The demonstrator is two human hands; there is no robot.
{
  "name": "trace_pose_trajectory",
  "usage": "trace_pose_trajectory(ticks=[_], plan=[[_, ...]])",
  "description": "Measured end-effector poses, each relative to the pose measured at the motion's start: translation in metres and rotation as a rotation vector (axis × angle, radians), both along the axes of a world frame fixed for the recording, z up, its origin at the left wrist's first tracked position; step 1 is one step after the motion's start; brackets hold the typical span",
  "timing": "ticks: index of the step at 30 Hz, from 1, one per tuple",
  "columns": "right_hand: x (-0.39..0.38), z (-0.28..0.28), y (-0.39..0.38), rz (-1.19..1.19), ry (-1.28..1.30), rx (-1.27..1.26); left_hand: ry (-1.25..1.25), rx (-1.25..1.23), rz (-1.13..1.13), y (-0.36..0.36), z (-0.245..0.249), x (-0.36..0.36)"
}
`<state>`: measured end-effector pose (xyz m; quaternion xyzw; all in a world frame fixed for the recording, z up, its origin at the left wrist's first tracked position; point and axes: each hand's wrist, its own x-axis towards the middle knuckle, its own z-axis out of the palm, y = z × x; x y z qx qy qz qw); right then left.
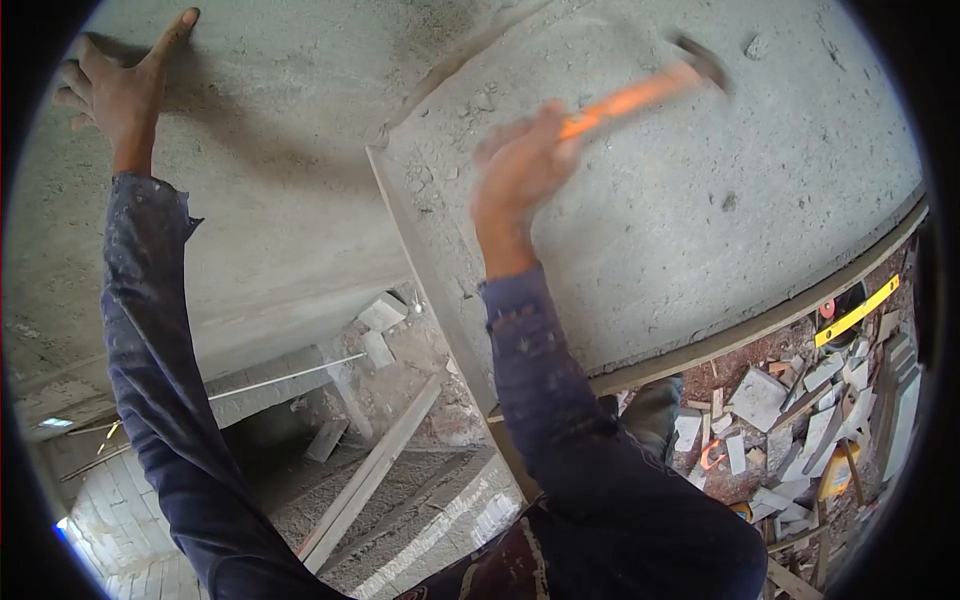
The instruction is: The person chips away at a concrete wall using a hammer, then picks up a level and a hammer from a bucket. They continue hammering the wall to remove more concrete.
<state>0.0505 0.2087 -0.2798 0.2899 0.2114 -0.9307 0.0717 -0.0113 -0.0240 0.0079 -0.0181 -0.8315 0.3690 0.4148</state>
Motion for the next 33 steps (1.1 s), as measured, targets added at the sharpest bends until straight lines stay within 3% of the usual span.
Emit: trace_pose_trajectory(ticks=[1, 3, 5, 7, 8, 10, 12, 13, 15, 16, 17, 18, 19, 20, 22, 24, 26, 27, 29, 31, 33], plan=[[-0.015, 0.0, -0.002, -0.256, -0.015, -0.071, -0.002, -0.005, -0.002, 0.0, 0.002, 0.0], [0.02, -0.061, -0.118, -0.154, 0.042, 1.022, -0.003, 0.012, 0.063, -0.002, 0.002, 0.003], [0.047, -0.018, -0.089, 0.983, -0.025, 0.37, 0.004, 0.019, 0.043, -0.001, -0.002, 0.003], [0.058, -0.02, -0.072, 0.961, -0.063, -0.058, 0.036, 0.019, 0.048, -0.005, 0.002, 0.0], [0.063, -0.015, -0.06, 0.979, -0.08, -0.065, 0.022, 0.014, 0.058, -0.007, 0.002, 0.005], [0.041, -0.006, -0.039, 0.606, -0.05, 0.034, 0.023, 0.008, 0.033, -0.005, 0.003, -0.007], [0.015, -0.012, -0.016, 0.155, 0.156, 0.163, 0.001, 0.009, 0.065, -0.001, 0.002, 0.001], [0.004, -0.012, -0.021, 0.156, 0.159, 0.16, 0.005, 0.005, 0.067, -0.002, 0.002, 0.0], [-0.007, -0.011, -0.027, -0.171, -0.08, 0.163, 0.0, 0.027, 0.041, -0.003, 0.002, 0.002], [0.01, -0.036, -0.079, -0.14, -0.055, 0.489, 0.005, 0.03, 0.041, -0.005, 0.005, 0.004], [0.045, -0.062, -0.131, 0.206, 0.053, 0.715, 0.023, 0.002, 0.08, -0.008, 0.007, 0.005], [0.068, -0.065, -0.143, 0.705, 0.109, 0.651, 0.023, -0.023, 0.109, -0.006, 0.005, -0.001], [0.074, -0.054, -0.14, 0.88, 0.113, 0.595, 0.031, -0.018, 0.082, -0.002, 0.003, -0.014], [0.055, -0.042, -0.118, 0.873, 0.127, 0.601, 0.046, -0.022, 0.064, -0.002, 0.004, -0.015], [0.044, -0.003, -0.045, 0.935, -0.029, 0.014, -0.004, -0.022, 0.088, -0.005, 0.0, 0.005], [0.037, -0.02, -0.057, 0.457, -0.064, 0.142, 0.027, -0.031, 0.066, -0.005, 0.004, -0.001], [0.012, -0.001, -0.011, 0.059, 0.009, 0.023, -0.006, -0.019, 0.077, -0.002, 0.002, 0.005], [0.007, -0.006, -0.028, 0.061, 0.015, 0.015, -0.009, -0.002, 0.057, -0.002, 0.004, 0.002], [0.022, -0.033, -0.08, -0.118, -0.109, 0.546, -0.005, -0.021, 0.086, -0.007, 0.006, 0.005], [0.084, -0.078, -0.153, 0.947, 0.164, 0.607, 0.005, -0.016, 0.067, -0.001, 0.001, -0.002], [0.074, -0.021, -0.092, 0.963, -0.015, 0.15, 0.012, 0.006, 0.056, 0.002, 0.001, 0.002]])
